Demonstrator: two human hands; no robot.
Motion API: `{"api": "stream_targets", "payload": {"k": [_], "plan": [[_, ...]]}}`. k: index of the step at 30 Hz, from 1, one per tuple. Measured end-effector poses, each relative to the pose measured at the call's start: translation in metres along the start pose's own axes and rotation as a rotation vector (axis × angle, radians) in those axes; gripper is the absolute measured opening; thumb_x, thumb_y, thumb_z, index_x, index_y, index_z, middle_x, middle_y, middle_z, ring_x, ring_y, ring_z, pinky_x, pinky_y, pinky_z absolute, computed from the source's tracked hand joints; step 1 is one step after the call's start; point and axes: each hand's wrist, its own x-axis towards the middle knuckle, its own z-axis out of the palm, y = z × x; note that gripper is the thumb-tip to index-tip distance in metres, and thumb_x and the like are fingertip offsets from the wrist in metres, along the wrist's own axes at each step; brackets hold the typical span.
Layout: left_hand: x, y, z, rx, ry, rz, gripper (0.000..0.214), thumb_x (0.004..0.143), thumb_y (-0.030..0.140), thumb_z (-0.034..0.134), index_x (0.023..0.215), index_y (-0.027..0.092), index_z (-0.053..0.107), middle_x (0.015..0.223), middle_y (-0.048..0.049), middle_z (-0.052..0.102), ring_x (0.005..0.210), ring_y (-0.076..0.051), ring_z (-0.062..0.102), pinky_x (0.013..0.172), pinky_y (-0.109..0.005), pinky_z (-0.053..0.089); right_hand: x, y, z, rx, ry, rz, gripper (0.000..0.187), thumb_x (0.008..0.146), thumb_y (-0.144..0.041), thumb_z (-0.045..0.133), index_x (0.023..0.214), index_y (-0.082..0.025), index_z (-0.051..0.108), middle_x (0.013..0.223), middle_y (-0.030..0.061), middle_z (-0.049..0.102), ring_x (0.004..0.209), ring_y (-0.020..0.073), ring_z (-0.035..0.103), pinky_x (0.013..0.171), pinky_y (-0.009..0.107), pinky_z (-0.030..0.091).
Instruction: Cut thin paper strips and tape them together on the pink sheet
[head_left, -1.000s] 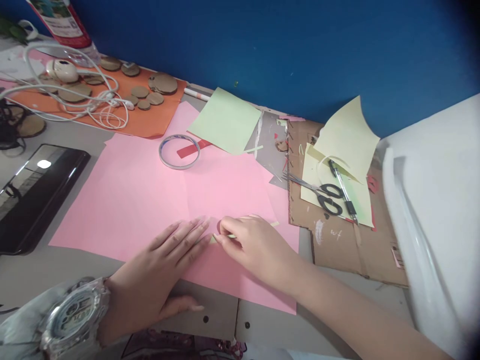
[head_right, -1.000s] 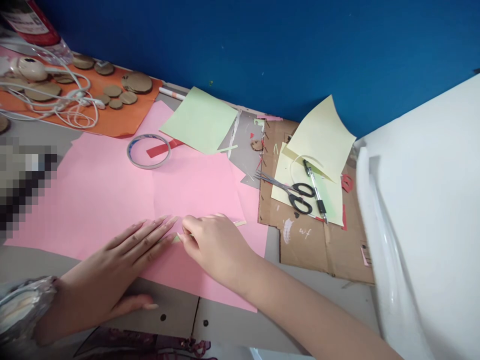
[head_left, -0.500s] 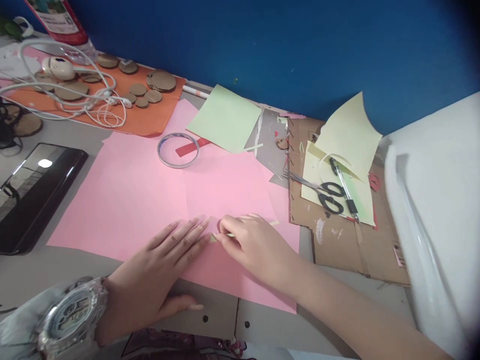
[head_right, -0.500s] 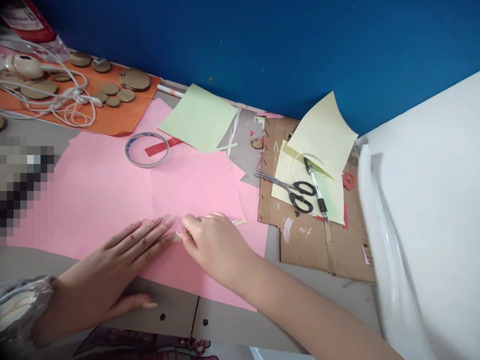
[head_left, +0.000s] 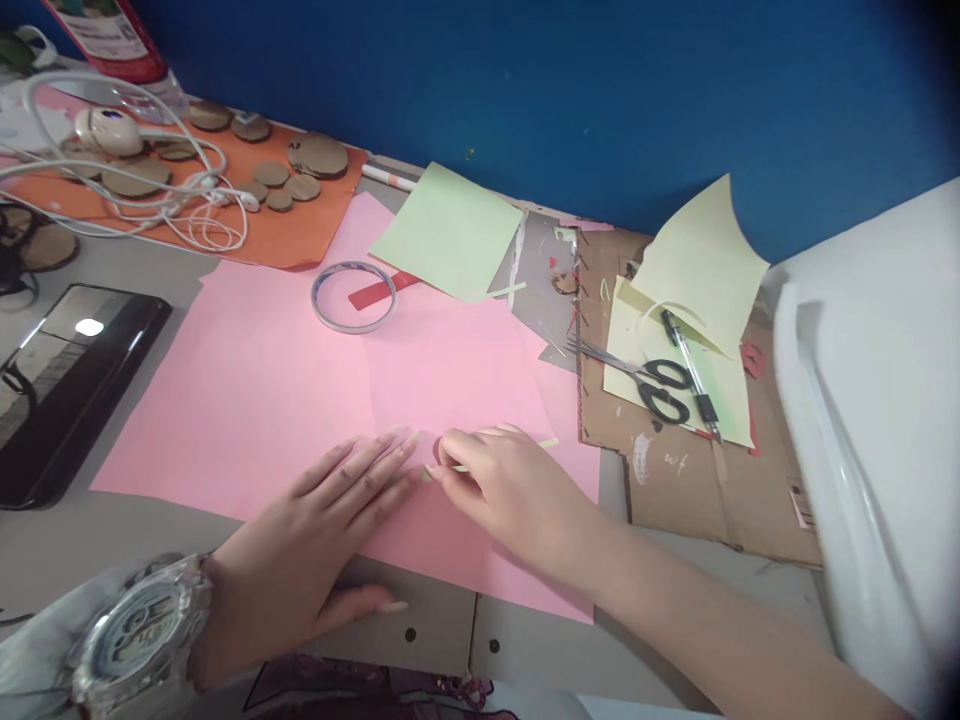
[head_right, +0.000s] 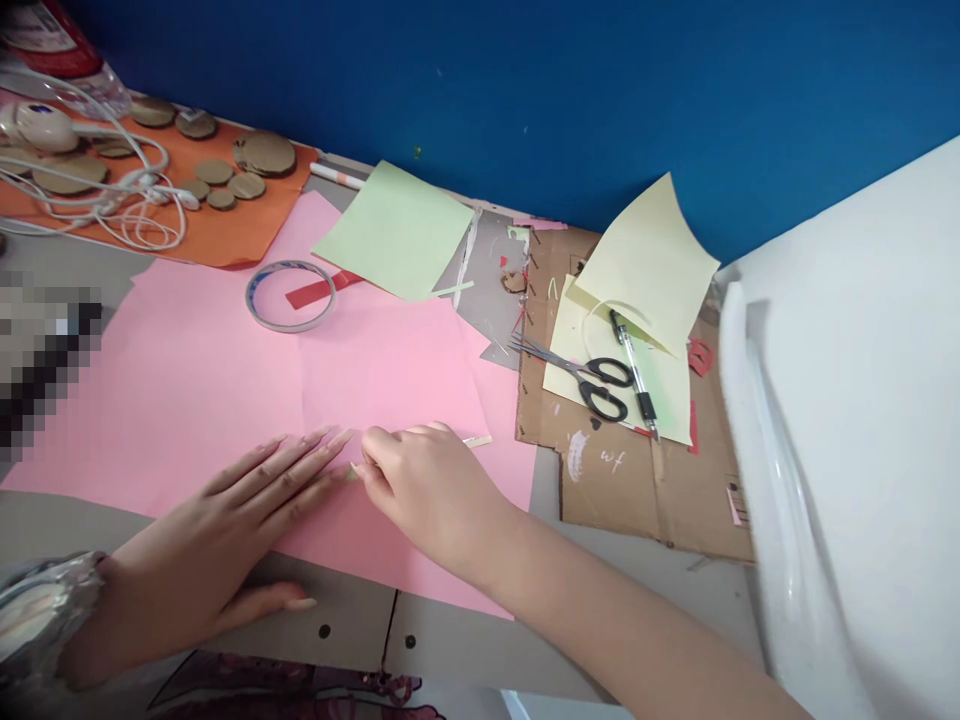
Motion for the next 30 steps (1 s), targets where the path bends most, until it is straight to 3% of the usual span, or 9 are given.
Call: {"api": "stream_targets", "payload": {"k": [10,16,21,30], "plan": [[0.0,0.0,0.0,-0.006,-0.002,-0.012,0.077,0.084,0.065,0.042,0.143,0.015,0.033,0.153,-0.012,0.022,0.14,-0.029,0.021,0.116,-0.039,0.006,-0.007,-0.001,-0.013,0.054,-0.034,0.035,0.012,0.091,-0.022,0.046,0.08,-0.02,0.049,0.072,-0.0011,0.062,0.067,0.013,0.055,0.058,0.025,0.031],[0.0,0.001,0.0,-0.012,-0.006,-0.011,0.077,0.084,0.064,0.043,0.142,0.015,0.035,0.153,-0.0121,0.022,0.14,-0.03,0.021,0.115,-0.039,0.007,-0.014,0.004,-0.021,0.025,0.052,0.112,0.016,0.092,-0.026,0.047,0.078,-0.021,0.053,0.073,-0.0013,0.063,0.069,0.0142,0.056,0.061,0.027,0.032],[0.001,0.0,-0.001,-0.006,-0.023,-0.01,0.075,0.084,0.063,0.044,0.142,0.015,0.036,0.153,-0.0123,0.021,0.14,-0.03,0.021,0.115,-0.04,0.007,-0.016,0.013,-0.019,0.162,0.091,0.138,0.016,0.09,-0.034,0.052,0.079,-0.022,0.056,0.081,-0.0022,0.065,0.078,0.0144,0.056,0.068,0.027,0.035],[0.001,-0.001,-0.002,0.001,-0.019,-0.005,0.073,0.084,0.061,0.045,0.141,0.016,0.038,0.153,-0.0114,0.022,0.139,-0.029,0.023,0.115,-0.04,0.011,-0.016,0.018,-0.012,0.246,0.097,0.138,0.017,0.089,-0.027,0.052,0.073,-0.021,0.052,0.077,-0.0014,0.062,0.075,0.0141,0.054,0.069,0.028,0.036]]}}
